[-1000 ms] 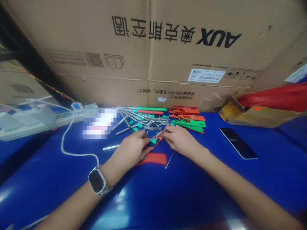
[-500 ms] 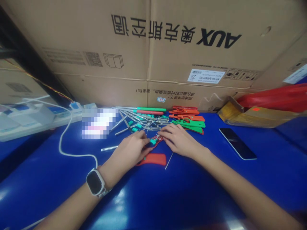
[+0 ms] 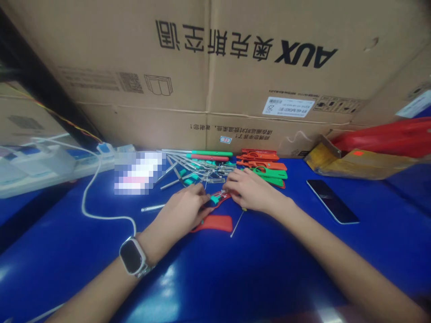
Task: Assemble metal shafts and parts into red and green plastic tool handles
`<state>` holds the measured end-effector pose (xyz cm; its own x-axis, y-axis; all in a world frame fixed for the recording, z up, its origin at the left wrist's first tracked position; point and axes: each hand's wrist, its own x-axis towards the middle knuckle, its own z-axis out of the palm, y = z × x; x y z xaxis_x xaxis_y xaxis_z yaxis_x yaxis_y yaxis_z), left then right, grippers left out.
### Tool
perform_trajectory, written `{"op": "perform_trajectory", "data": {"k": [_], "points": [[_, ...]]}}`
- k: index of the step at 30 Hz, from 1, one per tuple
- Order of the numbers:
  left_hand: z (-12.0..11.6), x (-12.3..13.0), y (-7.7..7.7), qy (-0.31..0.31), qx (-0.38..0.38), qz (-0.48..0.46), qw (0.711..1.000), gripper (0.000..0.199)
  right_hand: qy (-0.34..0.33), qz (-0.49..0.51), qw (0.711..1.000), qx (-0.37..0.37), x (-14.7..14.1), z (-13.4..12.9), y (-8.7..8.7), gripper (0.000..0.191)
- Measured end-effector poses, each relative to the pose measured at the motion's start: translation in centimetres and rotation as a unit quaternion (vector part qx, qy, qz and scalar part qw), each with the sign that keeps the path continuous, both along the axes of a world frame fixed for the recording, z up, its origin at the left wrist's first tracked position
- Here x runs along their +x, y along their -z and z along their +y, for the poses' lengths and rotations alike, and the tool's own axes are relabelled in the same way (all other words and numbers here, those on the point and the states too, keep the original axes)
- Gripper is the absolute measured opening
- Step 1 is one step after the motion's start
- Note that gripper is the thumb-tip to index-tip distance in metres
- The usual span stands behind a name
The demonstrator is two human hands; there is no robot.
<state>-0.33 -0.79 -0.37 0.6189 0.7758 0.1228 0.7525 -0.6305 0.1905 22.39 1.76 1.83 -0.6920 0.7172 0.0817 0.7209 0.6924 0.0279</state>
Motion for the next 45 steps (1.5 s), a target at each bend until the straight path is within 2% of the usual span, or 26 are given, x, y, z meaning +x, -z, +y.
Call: {"op": "perform_trajectory", "data": {"k": [5, 11, 23, 27, 32, 39, 45], "points": [[0.0, 0.0, 0.0, 0.002, -0.001, -0.003, 1.000, 0.027, -0.015, -0.045, 0.999, -0.006, -0.4, 0.8, -0.8, 0.012], [0.1, 0.0, 0.2, 0.004, 0.006, -0.007, 1.000, 0.027, -0.039, -0.041, 0.998, -0.004, 0.0, 0.5, -1.1, 0.017], [0.2, -0.1, 0.2, 0.002, -0.001, -0.006, 1.000, 0.027, -0.015, 0.034, 0.999, 0.006, 1.2, -0.9, 1.9, 0.039], [0.3, -0.1, 0.2, -0.001, -0.003, -0.002, 1.000, 0.028, 0.000, 0.065, 0.998, -0.024, 1.5, -1.6, 2.2, 0.044], [0.4, -0.2, 0.3, 0.000, 0.011, 0.000, 1.000, 0.030, 0.003, 0.056, 0.997, -0.046, 1.2, -2.3, 2.3, 0.053], [0.4, -0.3, 0.0, -0.013, -0.010, -0.004, 1.000, 0.029, -0.002, 0.064, 0.996, -0.054, 1.7, -2.6, 2.3, 0.047], [0.7, -0.5, -0.4, -0.021, -0.035, 0.000, 0.999, 0.028, -0.026, 0.053, 0.996, -0.061, 1.9, -2.7, 2.8, 0.050]]}}
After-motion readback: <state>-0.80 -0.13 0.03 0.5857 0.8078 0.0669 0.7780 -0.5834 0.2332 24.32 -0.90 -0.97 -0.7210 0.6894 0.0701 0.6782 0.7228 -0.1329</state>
